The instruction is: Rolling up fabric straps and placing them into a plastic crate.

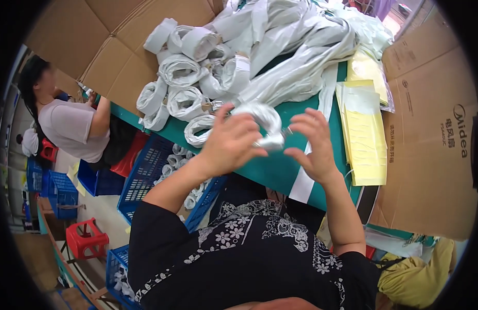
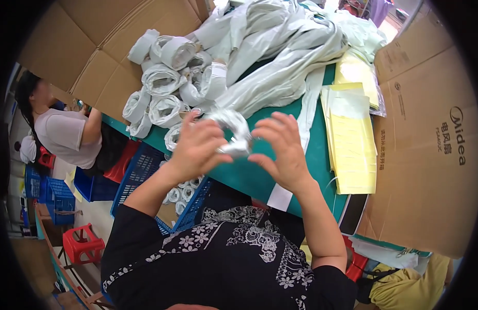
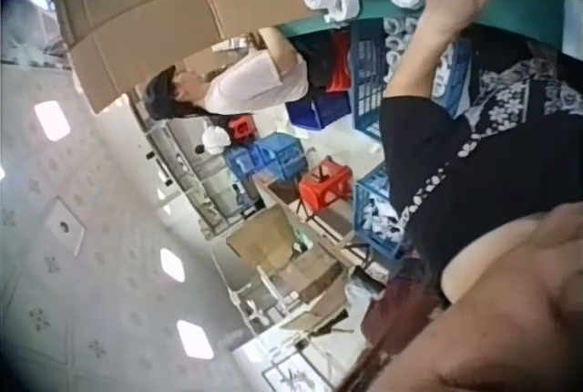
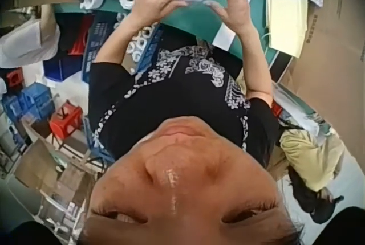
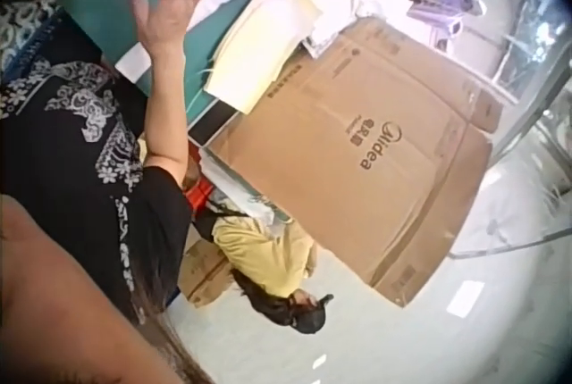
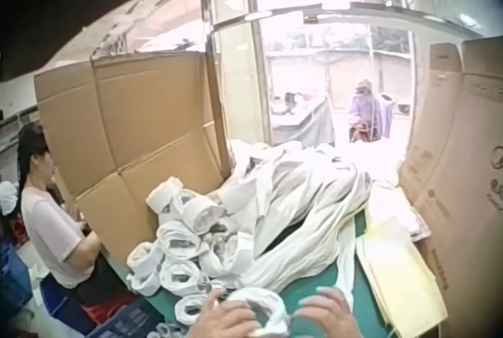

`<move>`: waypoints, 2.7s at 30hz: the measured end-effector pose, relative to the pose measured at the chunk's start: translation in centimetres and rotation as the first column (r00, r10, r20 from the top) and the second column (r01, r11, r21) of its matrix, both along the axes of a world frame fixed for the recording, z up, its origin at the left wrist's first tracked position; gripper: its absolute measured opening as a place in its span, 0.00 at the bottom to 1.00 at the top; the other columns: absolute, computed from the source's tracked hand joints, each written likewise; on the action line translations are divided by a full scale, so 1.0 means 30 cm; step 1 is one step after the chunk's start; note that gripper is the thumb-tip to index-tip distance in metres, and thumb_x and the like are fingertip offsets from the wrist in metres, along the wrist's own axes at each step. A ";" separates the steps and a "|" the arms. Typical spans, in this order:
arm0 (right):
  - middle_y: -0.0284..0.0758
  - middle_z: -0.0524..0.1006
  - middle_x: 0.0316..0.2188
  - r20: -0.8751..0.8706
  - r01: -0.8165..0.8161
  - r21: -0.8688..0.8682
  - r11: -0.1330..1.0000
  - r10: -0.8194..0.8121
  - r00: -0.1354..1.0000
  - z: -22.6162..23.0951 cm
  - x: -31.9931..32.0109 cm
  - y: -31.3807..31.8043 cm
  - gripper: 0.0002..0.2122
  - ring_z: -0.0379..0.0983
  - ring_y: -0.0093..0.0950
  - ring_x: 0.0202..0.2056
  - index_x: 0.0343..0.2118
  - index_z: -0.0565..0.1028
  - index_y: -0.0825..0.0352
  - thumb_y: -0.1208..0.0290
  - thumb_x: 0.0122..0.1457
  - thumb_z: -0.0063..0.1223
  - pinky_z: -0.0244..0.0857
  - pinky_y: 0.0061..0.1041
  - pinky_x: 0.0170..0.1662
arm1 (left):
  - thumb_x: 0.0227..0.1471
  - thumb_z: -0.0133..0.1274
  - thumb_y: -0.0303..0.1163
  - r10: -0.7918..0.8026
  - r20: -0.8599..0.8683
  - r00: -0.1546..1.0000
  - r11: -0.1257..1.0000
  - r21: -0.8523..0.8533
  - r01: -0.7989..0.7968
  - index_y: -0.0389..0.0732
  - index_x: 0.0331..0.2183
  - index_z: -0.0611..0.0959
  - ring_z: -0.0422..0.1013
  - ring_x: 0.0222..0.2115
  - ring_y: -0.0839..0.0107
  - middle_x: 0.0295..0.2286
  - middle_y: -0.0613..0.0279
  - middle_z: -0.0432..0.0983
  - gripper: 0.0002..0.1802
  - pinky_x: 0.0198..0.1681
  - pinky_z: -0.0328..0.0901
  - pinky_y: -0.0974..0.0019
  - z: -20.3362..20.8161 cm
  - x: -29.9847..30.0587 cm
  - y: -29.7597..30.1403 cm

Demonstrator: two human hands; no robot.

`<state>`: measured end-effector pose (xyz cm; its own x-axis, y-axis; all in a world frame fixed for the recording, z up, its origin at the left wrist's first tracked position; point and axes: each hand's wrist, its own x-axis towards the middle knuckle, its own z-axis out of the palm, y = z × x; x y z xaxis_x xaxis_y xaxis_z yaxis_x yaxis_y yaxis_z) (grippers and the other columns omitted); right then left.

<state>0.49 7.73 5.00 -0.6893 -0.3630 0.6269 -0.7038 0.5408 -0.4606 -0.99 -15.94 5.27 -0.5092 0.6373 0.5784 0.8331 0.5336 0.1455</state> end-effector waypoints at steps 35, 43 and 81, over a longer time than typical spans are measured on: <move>0.36 0.77 0.19 0.801 0.487 0.271 0.830 -0.475 0.364 -0.312 0.179 0.280 0.15 0.75 0.26 0.23 0.31 0.77 0.69 0.59 0.54 0.51 0.67 0.24 0.30 | 0.38 0.57 0.34 -0.422 0.203 0.884 0.888 -0.105 0.448 0.49 0.40 0.79 0.65 0.47 0.62 0.44 0.64 0.70 0.21 0.48 0.61 0.58 -0.416 0.173 0.330; 0.39 0.77 0.25 0.321 0.738 0.458 0.496 -0.866 0.383 -0.385 -0.052 0.224 0.21 0.74 0.38 0.30 0.23 0.75 0.69 0.49 0.48 0.54 0.66 0.34 0.32 | 0.39 0.58 0.31 -0.408 0.203 0.890 0.908 -0.011 0.419 0.45 0.33 0.81 0.68 0.43 0.61 0.40 0.62 0.73 0.13 0.42 0.67 0.62 -0.427 0.199 0.347; 0.41 0.76 0.30 0.786 0.774 -0.570 0.276 0.458 0.415 -0.396 0.097 0.150 0.09 0.74 0.30 0.30 0.34 0.72 0.75 0.73 0.58 0.47 0.69 0.28 0.34 | 0.37 0.56 0.22 -0.572 0.053 0.819 0.772 0.371 0.516 0.34 0.32 0.76 0.75 0.34 0.57 0.32 0.51 0.76 0.14 0.36 0.71 0.61 -0.302 0.255 0.284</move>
<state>3.40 12.22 -6.87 -0.8669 0.1138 -0.4853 0.3466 -0.5620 -0.7510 6.66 -7.42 -3.79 -0.2342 0.6236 0.7458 0.9204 -0.1048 0.3766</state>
